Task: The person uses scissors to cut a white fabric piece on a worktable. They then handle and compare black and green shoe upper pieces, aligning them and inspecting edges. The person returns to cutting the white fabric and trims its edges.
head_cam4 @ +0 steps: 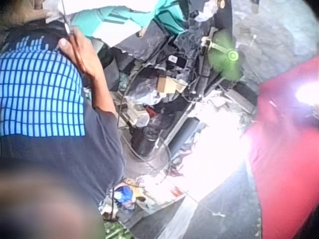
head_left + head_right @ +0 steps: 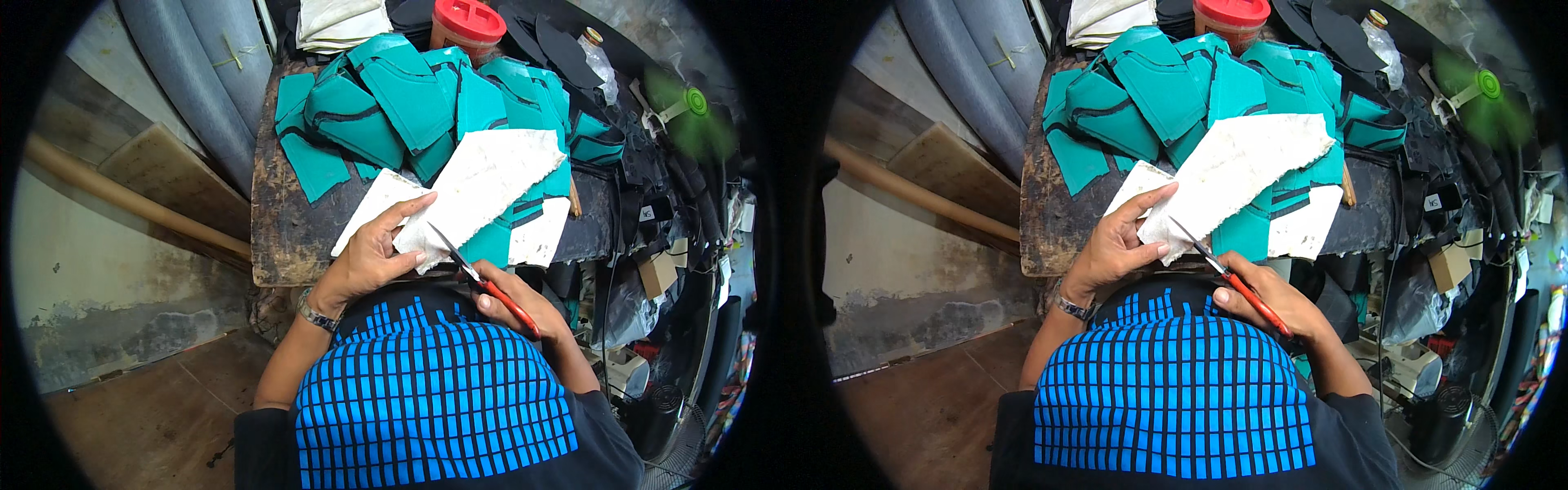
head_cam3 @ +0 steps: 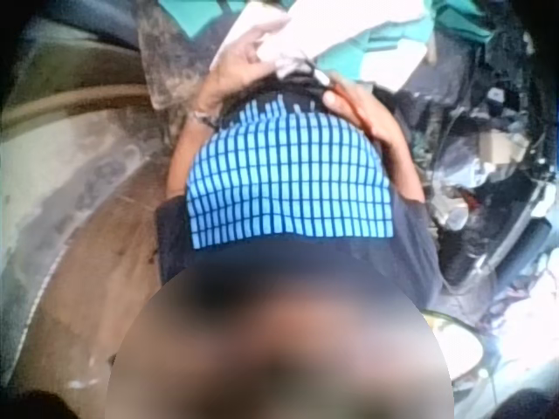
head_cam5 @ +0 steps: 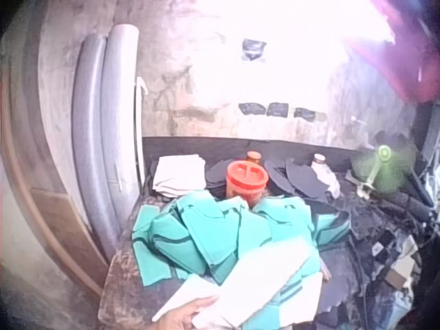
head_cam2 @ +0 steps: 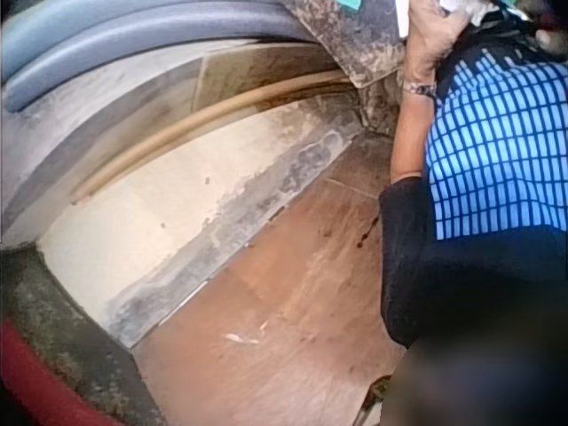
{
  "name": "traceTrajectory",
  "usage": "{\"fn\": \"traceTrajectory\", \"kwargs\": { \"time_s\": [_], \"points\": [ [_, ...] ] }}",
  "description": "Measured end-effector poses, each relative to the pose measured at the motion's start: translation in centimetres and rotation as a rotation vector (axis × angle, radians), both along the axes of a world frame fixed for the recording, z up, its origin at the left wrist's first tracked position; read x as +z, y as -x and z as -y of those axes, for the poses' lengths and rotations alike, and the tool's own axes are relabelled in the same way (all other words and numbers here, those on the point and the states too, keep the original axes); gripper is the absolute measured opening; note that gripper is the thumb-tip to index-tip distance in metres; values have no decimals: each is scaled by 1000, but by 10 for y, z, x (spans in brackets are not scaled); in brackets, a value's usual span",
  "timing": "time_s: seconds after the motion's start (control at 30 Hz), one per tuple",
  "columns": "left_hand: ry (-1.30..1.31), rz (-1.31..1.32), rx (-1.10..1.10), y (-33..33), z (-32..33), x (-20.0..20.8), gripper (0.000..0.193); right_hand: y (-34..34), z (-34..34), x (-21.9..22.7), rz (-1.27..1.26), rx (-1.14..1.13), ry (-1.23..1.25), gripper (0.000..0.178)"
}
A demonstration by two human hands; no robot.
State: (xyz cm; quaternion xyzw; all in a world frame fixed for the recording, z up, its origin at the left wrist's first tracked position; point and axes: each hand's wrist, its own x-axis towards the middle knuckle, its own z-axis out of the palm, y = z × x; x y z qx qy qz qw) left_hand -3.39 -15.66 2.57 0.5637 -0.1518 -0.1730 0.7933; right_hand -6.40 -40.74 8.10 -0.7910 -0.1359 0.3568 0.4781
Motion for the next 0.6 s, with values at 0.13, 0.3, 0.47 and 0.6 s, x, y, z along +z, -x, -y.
{"fn": "traceTrajectory", "kwargs": {
  "time_s": [0.13, 0.3, 0.47, 0.6],
  "points": [
    [20, -30, -18, 0, -1, 0, 72, 0, 3, 0, 17, 20, 15, 69],
    [31, -53, -55, -1, -2, 3, 73, 0, 4, 0, -2, 38, 28, 70],
    [46, -87, -74, -1, 0, 8, 77, 0, 7, 0, -29, 40, 56, 70],
    [67, 39, -74, -4, -1, 10, 75, 1, 7, -1, -8, 22, 28, 70]
  ]
}}
